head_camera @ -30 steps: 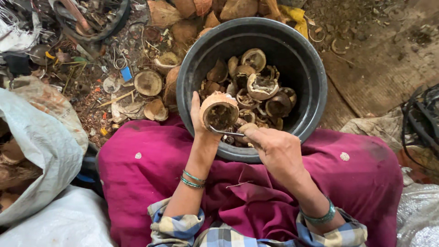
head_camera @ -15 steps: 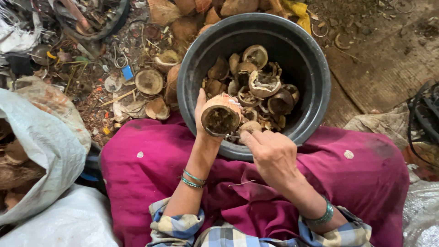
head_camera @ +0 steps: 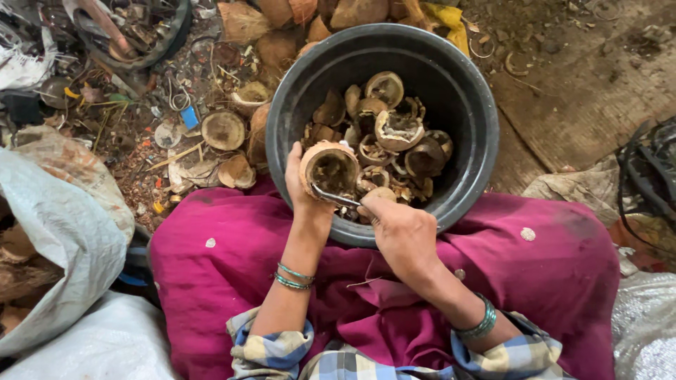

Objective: The person sits on the ground with a large basin of dried coconut shell halves on their lap, using a small curved blade to scrape dried copra out of each shell half. They drop the loosened copra into the basin, set emptied shells aside, and reach into a sack for more unprocessed shells.

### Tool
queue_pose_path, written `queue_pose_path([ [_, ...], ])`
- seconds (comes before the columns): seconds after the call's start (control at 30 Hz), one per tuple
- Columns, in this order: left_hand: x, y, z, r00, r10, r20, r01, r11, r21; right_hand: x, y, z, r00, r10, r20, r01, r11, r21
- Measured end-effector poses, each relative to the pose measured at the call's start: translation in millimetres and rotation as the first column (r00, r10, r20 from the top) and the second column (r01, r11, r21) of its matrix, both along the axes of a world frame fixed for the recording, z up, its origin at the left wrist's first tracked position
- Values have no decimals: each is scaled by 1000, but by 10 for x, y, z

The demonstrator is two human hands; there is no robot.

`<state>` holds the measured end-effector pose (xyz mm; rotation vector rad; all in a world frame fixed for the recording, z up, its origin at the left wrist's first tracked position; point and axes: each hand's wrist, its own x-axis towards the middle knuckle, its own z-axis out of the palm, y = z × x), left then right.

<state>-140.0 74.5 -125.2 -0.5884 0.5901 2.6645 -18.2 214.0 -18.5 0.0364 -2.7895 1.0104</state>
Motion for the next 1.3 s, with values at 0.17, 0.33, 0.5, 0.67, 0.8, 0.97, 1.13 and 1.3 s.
queue_pose_path([
  [0.17, -18, -25, -25, 999, 49, 0, -49, 998, 37, 21, 54, 42, 995, -1, 97, 11, 995, -102],
  [0.33, -43, -20, -83, 990, -129, -62, 142, 939, 314, 14, 171, 142, 983, 164, -84, -160, 986, 46],
  [0.5, -7, -9, -44, 958, -278, -76, 287, 896, 338, -13, 236, 210, 958, 247, -146, -210, 951, 228],
  [0.67, 41, -5, -38, 933, -356, -51, 349, 863, 365, 51, 139, 254, 950, 247, -191, -167, 918, 360],
  [0.8, -17, -31, -89, 964, -259, -54, 263, 961, 83, 93, -93, 179, 969, 127, -214, -52, 945, 323],
  [0.97, -67, 26, -83, 988, -156, -12, 156, 988, -5, 62, -173, -4, 976, 2, -217, 51, 969, 241],
  [1.13, -42, 36, 57, 1000, -1, -27, 0, 998, -69, -24, -141, -171, 992, -66, -110, 76, 993, 87],
  [1.3, 29, 44, 178, 982, 108, -157, -119, 991, -62, -65, -99, -261, 991, -93, 95, 99, 993, -63],
])
